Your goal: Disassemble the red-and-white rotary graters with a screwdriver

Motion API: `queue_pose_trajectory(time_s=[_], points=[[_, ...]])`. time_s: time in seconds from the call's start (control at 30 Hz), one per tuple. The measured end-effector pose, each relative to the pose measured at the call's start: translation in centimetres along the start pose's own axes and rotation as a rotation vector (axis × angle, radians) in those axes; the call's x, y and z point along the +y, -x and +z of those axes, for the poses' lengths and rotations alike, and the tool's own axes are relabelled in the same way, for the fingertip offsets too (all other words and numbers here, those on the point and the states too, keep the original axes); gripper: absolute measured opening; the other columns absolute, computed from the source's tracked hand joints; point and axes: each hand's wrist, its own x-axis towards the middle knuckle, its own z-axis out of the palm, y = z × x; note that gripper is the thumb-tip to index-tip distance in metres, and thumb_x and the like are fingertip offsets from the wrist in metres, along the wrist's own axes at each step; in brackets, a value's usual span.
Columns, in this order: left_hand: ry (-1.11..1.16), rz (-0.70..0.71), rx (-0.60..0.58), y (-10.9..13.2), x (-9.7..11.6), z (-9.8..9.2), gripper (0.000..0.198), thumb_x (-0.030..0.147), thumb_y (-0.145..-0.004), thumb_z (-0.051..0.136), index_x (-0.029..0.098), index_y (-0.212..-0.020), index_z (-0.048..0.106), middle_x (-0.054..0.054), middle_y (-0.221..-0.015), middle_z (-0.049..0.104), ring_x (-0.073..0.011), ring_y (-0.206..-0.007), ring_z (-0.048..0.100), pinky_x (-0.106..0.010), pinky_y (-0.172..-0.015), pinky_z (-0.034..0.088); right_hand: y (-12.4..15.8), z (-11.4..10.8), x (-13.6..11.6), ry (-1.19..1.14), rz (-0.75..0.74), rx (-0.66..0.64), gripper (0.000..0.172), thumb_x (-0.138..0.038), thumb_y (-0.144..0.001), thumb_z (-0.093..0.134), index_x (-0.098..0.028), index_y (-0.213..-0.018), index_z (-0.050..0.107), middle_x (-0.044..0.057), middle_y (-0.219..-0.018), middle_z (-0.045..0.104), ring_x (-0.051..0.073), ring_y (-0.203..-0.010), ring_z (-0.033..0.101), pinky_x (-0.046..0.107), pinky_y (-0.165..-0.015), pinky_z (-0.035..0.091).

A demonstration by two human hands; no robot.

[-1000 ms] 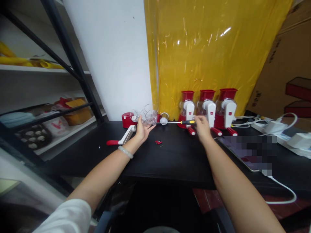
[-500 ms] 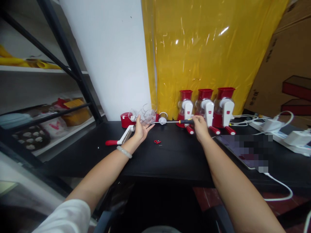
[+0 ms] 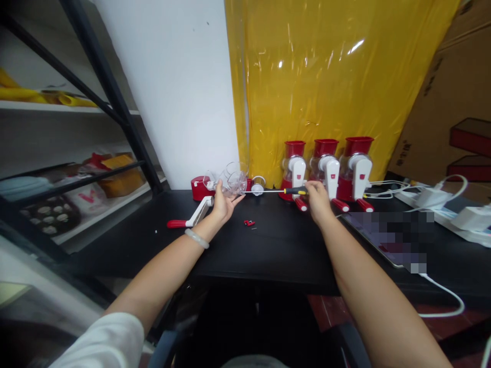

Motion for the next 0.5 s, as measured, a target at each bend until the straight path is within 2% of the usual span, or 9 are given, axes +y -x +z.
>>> queue_pose_trajectory(time_s=[0.07, 0.13, 0.2, 0.27, 0.37, 0.5], points=[[-0.011, 0.000, 0.001, 0.05, 0.02, 0.05, 0.035, 0.046, -0.097, 0.057, 0.025, -0.124, 0.053, -0.010, -0.114, 0.071, -0.0220, -0.098, 0.073, -0.051, -0.092, 0.059, -0.03, 0.20, -0.08, -0.100, 0.017, -0.012, 0.038, -0.052, -0.060, 0.080, -0.025, -0.076, 0.059, -0.003, -0.078, 0.061, 0.013, -0.068, 0.059, 0.023, -0.052, 0.050], [-0.012, -0.005, 0.009, 0.06, 0.03, 0.09, 0.035, 0.046, -0.097, 0.057, 0.025, -0.124, 0.053, -0.010, -0.113, 0.072, -0.0215, -0.096, 0.074, -0.051, -0.091, 0.060, -0.10, 0.19, -0.10, -0.108, 0.032, -0.007, 0.039, -0.060, -0.068, 0.072, -0.024, -0.075, 0.059, -0.001, -0.076, 0.061, 0.014, -0.066, 0.060, 0.025, -0.051, 0.050], [-0.004, -0.010, 0.018, 0.03, 0.04, 0.07, 0.035, 0.046, -0.096, 0.058, 0.025, -0.124, 0.053, -0.010, -0.113, 0.072, -0.0217, -0.096, 0.074, -0.050, -0.091, 0.060, -0.19, 0.01, -0.04, -0.030, 0.040, 0.019, 0.049, -0.072, -0.077, 0.058, -0.023, -0.071, 0.059, 0.002, -0.071, 0.061, 0.015, -0.062, 0.059, 0.026, -0.048, 0.049], [0.008, -0.009, 0.024, -0.01, 0.05, 0.03, 0.035, 0.046, -0.096, 0.059, 0.025, -0.124, 0.053, -0.010, -0.114, 0.072, -0.0223, -0.098, 0.074, -0.050, -0.092, 0.059, -0.22, -0.23, 0.08, 0.087, 0.030, 0.035, 0.057, -0.078, -0.080, 0.050, -0.023, -0.069, 0.060, 0.003, -0.068, 0.061, 0.015, -0.059, 0.058, 0.027, -0.047, 0.048], [0.021, -0.011, 0.026, -0.07, 0.03, -0.01, 0.037, 0.046, -0.095, 0.060, 0.026, -0.125, 0.053, -0.011, -0.115, 0.072, -0.0228, -0.100, 0.074, -0.049, -0.092, 0.059, -0.16, -0.39, 0.17, 0.156, -0.013, 0.025, 0.050, -0.072, -0.076, 0.063, -0.023, -0.071, 0.061, 0.001, -0.070, 0.062, 0.014, -0.062, 0.058, 0.025, -0.050, 0.048], [0.032, -0.024, 0.048, -0.15, 0.00, 0.03, 0.042, 0.049, -0.093, 0.064, 0.027, -0.127, 0.052, -0.011, -0.117, 0.071, -0.0239, -0.101, 0.074, -0.050, -0.092, 0.059, 0.02, -0.08, 0.01, 0.036, -0.005, -0.010, 0.033, -0.054, -0.068, 0.073, -0.024, -0.074, 0.062, -0.003, -0.069, 0.058, 0.011, -0.056, 0.051, 0.022, -0.046, 0.042]])
